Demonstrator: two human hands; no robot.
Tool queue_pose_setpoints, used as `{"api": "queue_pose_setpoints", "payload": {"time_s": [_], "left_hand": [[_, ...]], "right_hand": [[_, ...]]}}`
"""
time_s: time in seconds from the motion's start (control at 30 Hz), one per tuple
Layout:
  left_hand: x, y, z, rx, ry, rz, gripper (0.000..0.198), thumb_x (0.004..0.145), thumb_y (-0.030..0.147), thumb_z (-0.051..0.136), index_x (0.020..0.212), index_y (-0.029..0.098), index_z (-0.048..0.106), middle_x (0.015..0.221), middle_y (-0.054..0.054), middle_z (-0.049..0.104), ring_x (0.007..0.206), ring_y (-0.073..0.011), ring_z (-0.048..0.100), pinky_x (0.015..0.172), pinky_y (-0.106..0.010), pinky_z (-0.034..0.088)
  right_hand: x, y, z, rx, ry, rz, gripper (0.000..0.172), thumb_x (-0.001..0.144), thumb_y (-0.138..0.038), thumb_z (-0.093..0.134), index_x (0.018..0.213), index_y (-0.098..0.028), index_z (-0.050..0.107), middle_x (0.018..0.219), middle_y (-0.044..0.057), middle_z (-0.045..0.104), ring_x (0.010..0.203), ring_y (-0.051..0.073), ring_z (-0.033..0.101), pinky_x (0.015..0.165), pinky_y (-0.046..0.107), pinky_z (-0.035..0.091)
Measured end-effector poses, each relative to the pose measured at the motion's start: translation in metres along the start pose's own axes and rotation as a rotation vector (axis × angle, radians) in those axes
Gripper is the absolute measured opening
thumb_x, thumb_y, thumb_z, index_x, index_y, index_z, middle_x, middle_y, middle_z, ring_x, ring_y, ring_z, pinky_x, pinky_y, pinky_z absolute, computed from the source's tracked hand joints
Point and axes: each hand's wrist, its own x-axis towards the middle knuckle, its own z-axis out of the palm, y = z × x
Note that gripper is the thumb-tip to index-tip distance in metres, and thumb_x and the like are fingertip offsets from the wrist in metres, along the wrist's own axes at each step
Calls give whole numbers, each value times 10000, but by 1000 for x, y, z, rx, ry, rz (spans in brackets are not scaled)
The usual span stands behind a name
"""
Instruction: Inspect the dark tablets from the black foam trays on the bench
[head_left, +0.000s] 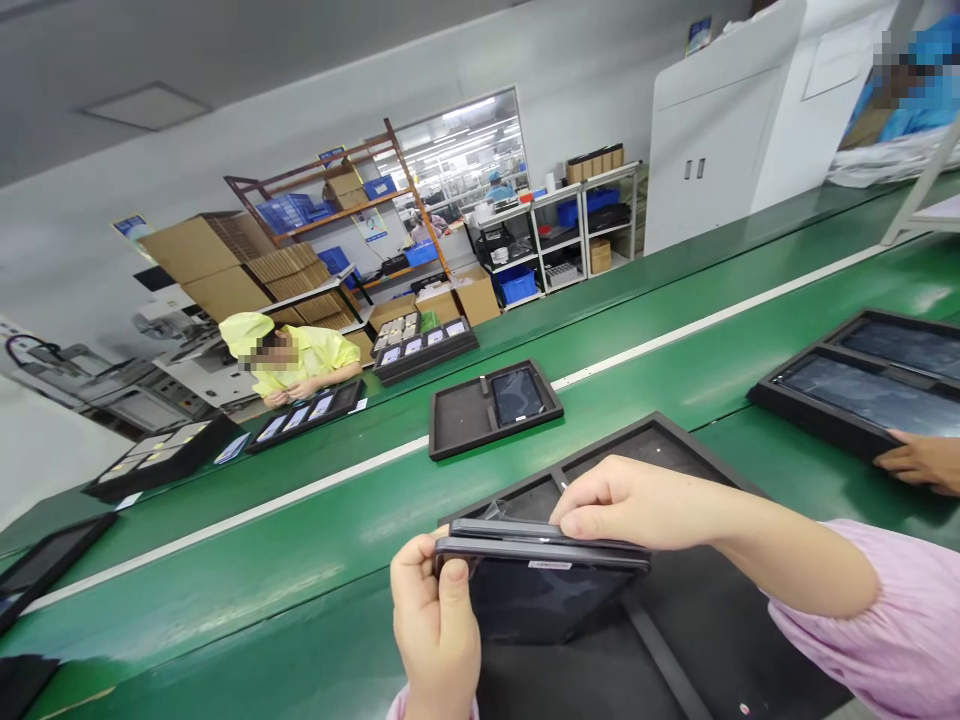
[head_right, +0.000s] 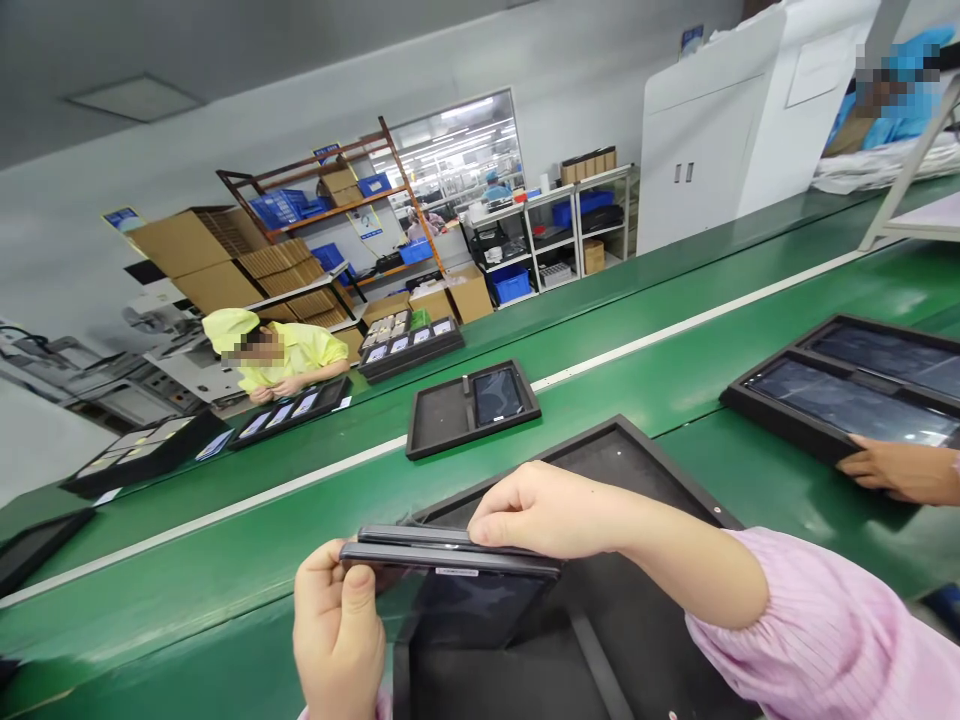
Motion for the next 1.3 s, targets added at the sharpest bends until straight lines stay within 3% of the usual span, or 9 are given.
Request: {"api": "queue_pose_setpoints", "payload": {"time_s": [0.43, 0.57, 0.7, 0.83, 0.9, 1.0, 1.07, 1.17, 1.3], "left_hand": [[-3, -6, 3, 8, -50, 54, 346, 750, 432, 643, 942, 180, 503, 879, -65, 645, 771, -170, 662, 684, -268, 564], [3, -1, 10, 3, 3, 22, 431, 691, 531, 655, 885, 177, 504, 819, -60, 628, 748, -189, 658, 652, -289, 568], [4, 1, 7, -3, 24, 18, 462, 658, 560, 667, 868, 180, 508, 794, -47, 621, 717, -175, 646, 649, -286, 561], [8, 0, -1, -4, 47, -22, 482, 646, 582, 660, 871, 184, 505, 759, -31, 614, 693, -177, 647, 611, -278, 553], [11, -5, -2, -15, 47, -23, 481, 653, 581, 650, 891, 191, 500, 800, -43, 625, 735, -199, 654, 654, -319, 559], [17, -17, -3, 18, 69, 15, 545, 636, 547, 673, 1015, 194, 503, 1111, -125, 602, 1049, -266, 588, 889, -404, 493], [16, -27, -3, 76, -4, -120, 591, 610, 521, 694, 1058, 171, 534, 1243, -159, 550, 1194, -302, 487, 1012, -445, 386], [4, -33, 4, 55, -156, -538, 441, 692, 487, 642, 968, 144, 630, 1124, -156, 646, 1137, -296, 546, 1032, -444, 358], [-31, -20, 30, -214, -159, -790, 385, 835, 486, 503, 909, 151, 678, 992, -121, 710, 991, -236, 642, 952, -351, 446]], "right_hand": [[-5, -14, 13, -239, 92, 51, 250, 774, -287, 493, 609, -164, 636, 512, -45, 485, 502, 97, 421, 481, 218, 283], [-4, 12, 14, 63, 156, 26, 284, 764, -389, 532, 735, -153, 688, 691, 12, 645, 655, 154, 556, 602, 237, 392], [-11, 54, 12, 585, 17, -92, 527, 770, -594, 500, 1048, -173, 651, 949, 83, 690, 858, 210, 624, 750, 307, 451], [-8, 88, 47, 619, -114, -220, 831, 516, -472, 790, 1253, -211, 507, 1159, 87, 612, 1085, 261, 551, 924, 370, 404], [0, 97, 76, 527, 51, -153, 661, 525, -377, 785, 1128, -191, 588, 1095, 77, 631, 1043, 257, 565, 934, 369, 410], [13, 100, 105, 441, 321, -68, 295, 624, -402, 667, 798, -166, 634, 794, 42, 653, 808, 232, 607, 800, 352, 484], [13, 93, 105, 341, 375, -41, 212, 639, -368, 623, 645, -162, 573, 636, 14, 594, 658, 198, 572, 671, 312, 491], [-1, 72, 86, 192, 428, -30, 184, 686, -326, 559, 608, -162, 530, 594, 2, 555, 584, 166, 516, 593, 278, 455], [-27, 39, 64, -28, 378, -266, 401, 855, -457, 398, 962, -130, 605, 703, 44, 607, 621, 193, 540, 614, 304, 444]]}}
